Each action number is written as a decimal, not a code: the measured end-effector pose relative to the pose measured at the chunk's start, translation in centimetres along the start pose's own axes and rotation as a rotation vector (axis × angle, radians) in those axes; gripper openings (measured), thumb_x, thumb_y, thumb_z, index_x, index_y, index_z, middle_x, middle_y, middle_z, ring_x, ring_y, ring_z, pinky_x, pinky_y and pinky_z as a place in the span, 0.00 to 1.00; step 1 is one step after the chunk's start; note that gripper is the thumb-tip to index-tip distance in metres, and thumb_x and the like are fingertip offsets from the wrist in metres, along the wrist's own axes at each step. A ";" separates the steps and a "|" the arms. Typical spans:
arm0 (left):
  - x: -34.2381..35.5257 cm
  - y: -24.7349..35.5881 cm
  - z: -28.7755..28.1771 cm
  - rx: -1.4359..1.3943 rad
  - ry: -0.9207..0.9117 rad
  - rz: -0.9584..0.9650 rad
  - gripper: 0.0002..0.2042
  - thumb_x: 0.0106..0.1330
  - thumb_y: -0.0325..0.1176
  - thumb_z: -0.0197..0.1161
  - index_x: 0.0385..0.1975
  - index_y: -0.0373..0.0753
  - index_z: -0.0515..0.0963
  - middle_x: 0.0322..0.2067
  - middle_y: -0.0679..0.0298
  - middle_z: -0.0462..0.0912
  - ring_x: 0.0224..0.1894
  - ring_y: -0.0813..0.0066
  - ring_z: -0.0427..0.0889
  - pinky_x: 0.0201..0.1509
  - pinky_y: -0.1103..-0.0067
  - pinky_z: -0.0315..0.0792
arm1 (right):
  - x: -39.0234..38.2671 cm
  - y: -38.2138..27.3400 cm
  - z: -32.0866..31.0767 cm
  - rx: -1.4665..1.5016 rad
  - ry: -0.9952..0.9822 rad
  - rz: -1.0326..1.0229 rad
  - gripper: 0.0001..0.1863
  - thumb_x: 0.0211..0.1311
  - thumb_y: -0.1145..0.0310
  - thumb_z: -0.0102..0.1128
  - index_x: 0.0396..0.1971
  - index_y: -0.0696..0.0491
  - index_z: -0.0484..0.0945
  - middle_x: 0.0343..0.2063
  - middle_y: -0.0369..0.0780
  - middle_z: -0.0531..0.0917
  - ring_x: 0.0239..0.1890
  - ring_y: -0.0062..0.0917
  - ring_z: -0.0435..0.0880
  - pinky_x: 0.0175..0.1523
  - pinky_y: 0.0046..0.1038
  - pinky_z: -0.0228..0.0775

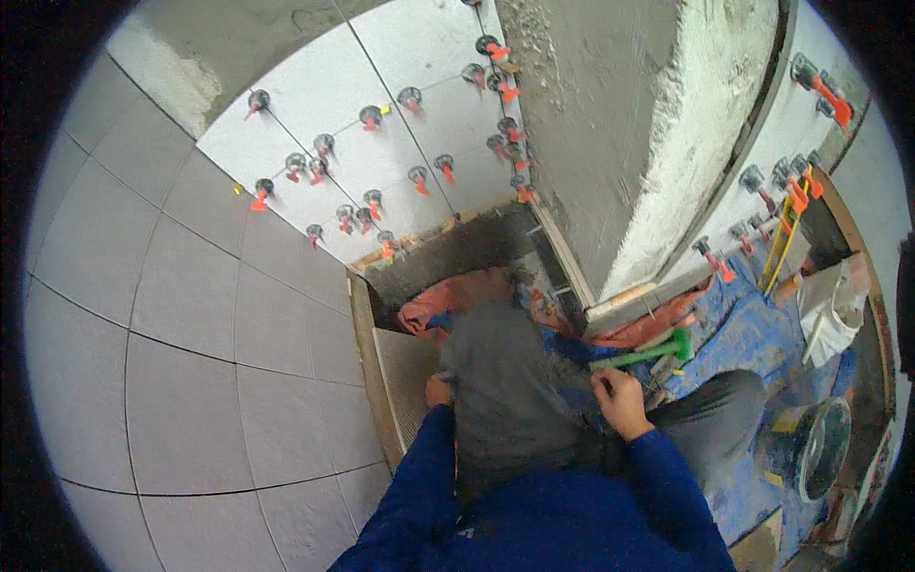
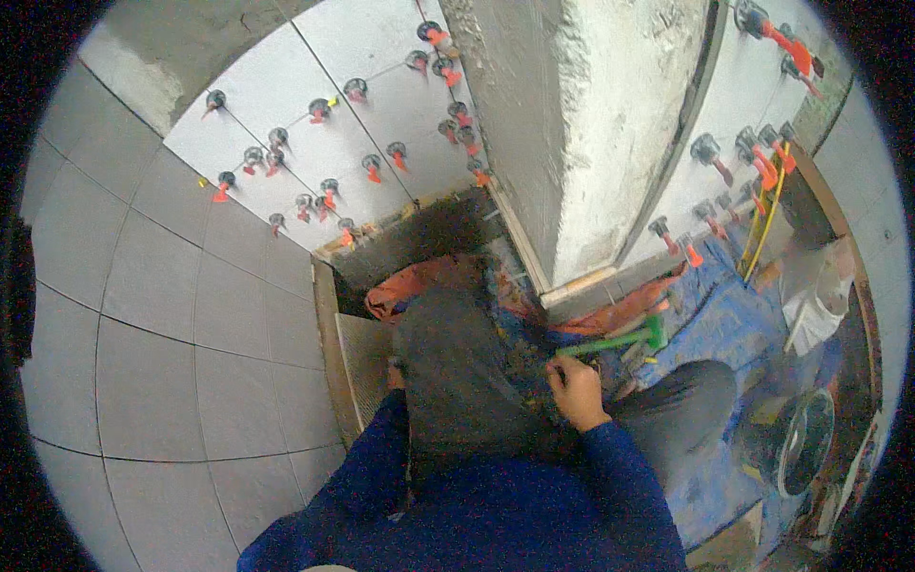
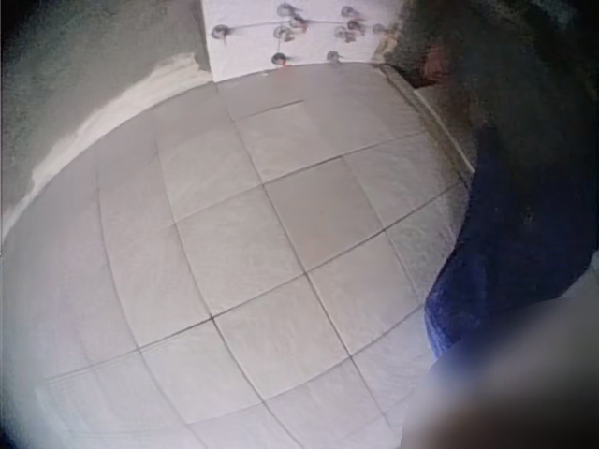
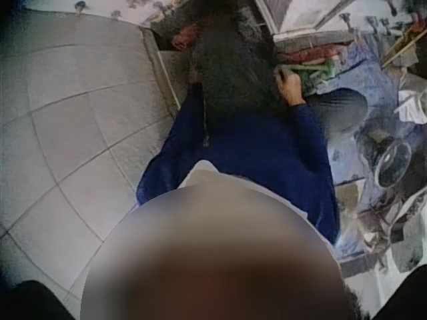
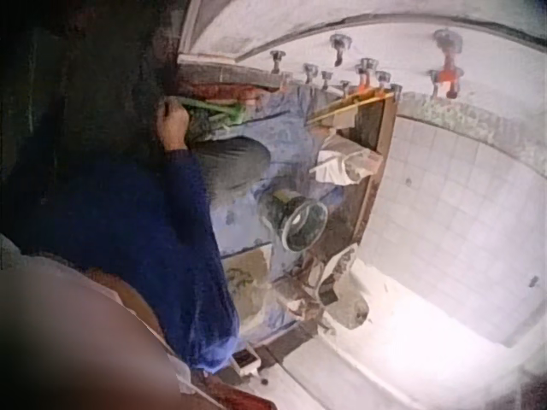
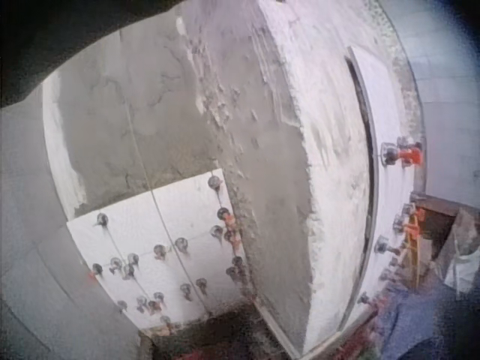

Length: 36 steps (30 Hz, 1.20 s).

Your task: The person installs white ceramic tiles on a wall using tile leveling clips and spacers. They apply adhesive to the back of a tile with a notched trowel, press it into place, and secure it with clips and a rubber mallet.

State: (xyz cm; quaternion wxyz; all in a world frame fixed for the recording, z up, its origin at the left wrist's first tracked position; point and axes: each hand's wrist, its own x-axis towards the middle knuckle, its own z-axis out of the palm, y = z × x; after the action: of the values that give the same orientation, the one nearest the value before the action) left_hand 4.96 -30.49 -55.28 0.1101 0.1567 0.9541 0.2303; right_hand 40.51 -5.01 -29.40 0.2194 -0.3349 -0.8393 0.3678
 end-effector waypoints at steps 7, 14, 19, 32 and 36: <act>3.1 23.7 -24.9 -0.633 0.561 0.434 0.10 0.68 0.33 0.68 0.36 0.29 0.83 0.33 0.51 0.87 0.36 0.62 0.85 0.43 0.68 0.77 | 0.2 1.2 0.0 0.001 -0.054 0.092 0.05 0.62 0.69 0.63 0.34 0.55 0.83 0.32 0.49 0.86 0.36 0.49 0.85 0.41 0.44 0.76; -0.4 40.7 -43.0 -0.888 0.878 0.745 0.10 0.72 0.32 0.65 0.43 0.32 0.82 0.36 0.62 0.85 0.39 0.75 0.82 0.46 0.78 0.75 | 1.5 1.8 2.3 0.040 0.037 -0.083 0.05 0.63 0.72 0.66 0.33 0.59 0.82 0.25 0.49 0.84 0.26 0.39 0.85 0.33 0.33 0.74; -4.3 40.6 -36.5 -1.030 0.881 0.847 0.07 0.73 0.28 0.62 0.43 0.32 0.80 0.34 0.63 0.83 0.36 0.77 0.80 0.42 0.80 0.75 | 2.1 -3.7 -0.2 0.246 -0.037 0.087 0.07 0.63 0.69 0.68 0.35 0.57 0.84 0.31 0.47 0.87 0.32 0.40 0.87 0.37 0.35 0.77; -12.6 37.8 -31.1 -1.267 0.551 0.705 0.17 0.64 0.20 0.69 0.51 0.37 0.74 0.42 0.62 0.80 0.41 0.75 0.81 0.48 0.80 0.76 | 0.4 -6.8 -3.9 0.358 0.078 0.055 0.08 0.65 0.69 0.68 0.35 0.59 0.84 0.22 0.41 0.82 0.23 0.22 0.78 0.32 0.27 0.71; -21.2 37.5 -41.7 -2.052 0.192 1.521 0.13 0.69 0.36 0.61 0.51 0.42 0.75 0.43 0.64 0.81 0.48 0.69 0.78 0.55 0.69 0.73 | -1.8 -2.8 -2.4 0.414 0.062 0.173 0.12 0.65 0.64 0.69 0.35 0.59 0.84 0.23 0.42 0.84 0.24 0.26 0.82 0.32 0.29 0.72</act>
State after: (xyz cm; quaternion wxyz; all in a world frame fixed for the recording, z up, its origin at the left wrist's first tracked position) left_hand 22.18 -23.14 1.71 -0.0476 0.4867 0.0149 0.8721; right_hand 42.15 -6.57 -25.98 0.2767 -0.3644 -0.7071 0.5392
